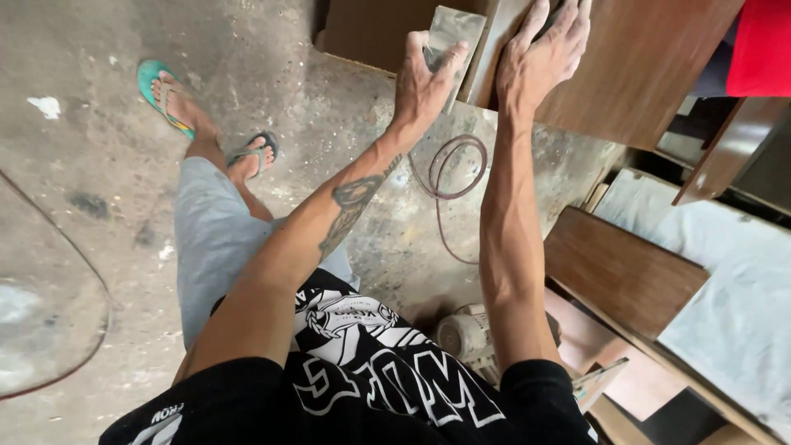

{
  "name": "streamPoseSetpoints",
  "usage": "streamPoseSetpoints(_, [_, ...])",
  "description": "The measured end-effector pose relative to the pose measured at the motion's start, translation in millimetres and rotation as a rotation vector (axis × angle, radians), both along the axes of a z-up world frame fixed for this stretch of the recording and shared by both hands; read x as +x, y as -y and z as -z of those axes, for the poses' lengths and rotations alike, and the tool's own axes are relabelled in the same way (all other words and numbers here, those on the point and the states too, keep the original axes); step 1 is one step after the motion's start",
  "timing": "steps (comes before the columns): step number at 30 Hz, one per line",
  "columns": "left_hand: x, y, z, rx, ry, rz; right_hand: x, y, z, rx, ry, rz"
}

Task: The person sands the surface of a wooden board using a sanding block. They move the block back and forth across the wood, applying pressure with both hands to smooth the surface.

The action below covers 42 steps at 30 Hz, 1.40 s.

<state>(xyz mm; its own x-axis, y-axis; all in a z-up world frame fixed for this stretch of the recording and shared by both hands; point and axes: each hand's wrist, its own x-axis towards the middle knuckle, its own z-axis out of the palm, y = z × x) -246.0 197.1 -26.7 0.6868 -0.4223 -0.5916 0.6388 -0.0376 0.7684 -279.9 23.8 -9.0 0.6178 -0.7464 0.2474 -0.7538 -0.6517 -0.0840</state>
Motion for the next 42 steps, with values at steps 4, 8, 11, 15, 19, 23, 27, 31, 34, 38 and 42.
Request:
streamPoseSetpoints(4, [-18.0, 5.7, 3.6, 0.121, 0.075, 0.014, 2.7, -0.6, -5.6, 0.022, -0.027, 0.013])
streamPoseSetpoints(8, [-28.7, -3.0, -3.6, 0.068, 0.019, -0.051, 1.2, -5.5, -11.0, 0.075, -0.015, 0.02])
streamPoseSetpoints(11, [-28.8, 4.8, 4.5, 0.013, 0.043, -0.085, 6.6, -5.8, -13.5, 0.077, -0.008, 0.016])
streamPoseSetpoints(15, [-26.6, 22.1, 16.0, 0.035, 0.133, -0.165, 4.0, 3.6, -7.5, 0.035, -0.006, 0.002])
streamPoseSetpoints(19, [-37.4, 10.2, 14.2, -0.022, 0.151, -0.166, 4.6, 4.9, -5.0, 0.012, 0.011, -0.018])
streamPoseSetpoints(23, [-27.8, 16.3, 12.0, 0.089, 0.162, -0.121, 1.4, 6.9, -4.1, 0.033, -0.008, -0.01])
streamPoseSetpoints(27, [-41.8, 8.0, 15.3, -0.017, 0.208, -0.164, 3.2, 5.8, -3.1, 0.021, 0.006, 0.002])
streamPoseSetpoints(31, [-20.5, 17.5, 12.8, 0.066, 0.15, -0.108, 1.7, 4.1, -5.0, 0.023, 0.005, 0.005])
streamPoseSetpoints(34, [-20.3, 12.6, 8.1, 0.077, 0.201, -0.126, 6.5, 0.4, -9.4, 0.045, 0.024, -0.005])
streamPoseSetpoints(38, [-20.5, 16.3, 8.2, 0.049, 0.122, -0.11, 5.7, 3.6, -7.1, 0.031, 0.009, 0.006])
streamPoseSetpoints(42, [-15.4, 15.1, 10.3, 0.051, 0.172, -0.1, 8.9, -2.7, -8.5, 0.04, 0.026, 0.029])
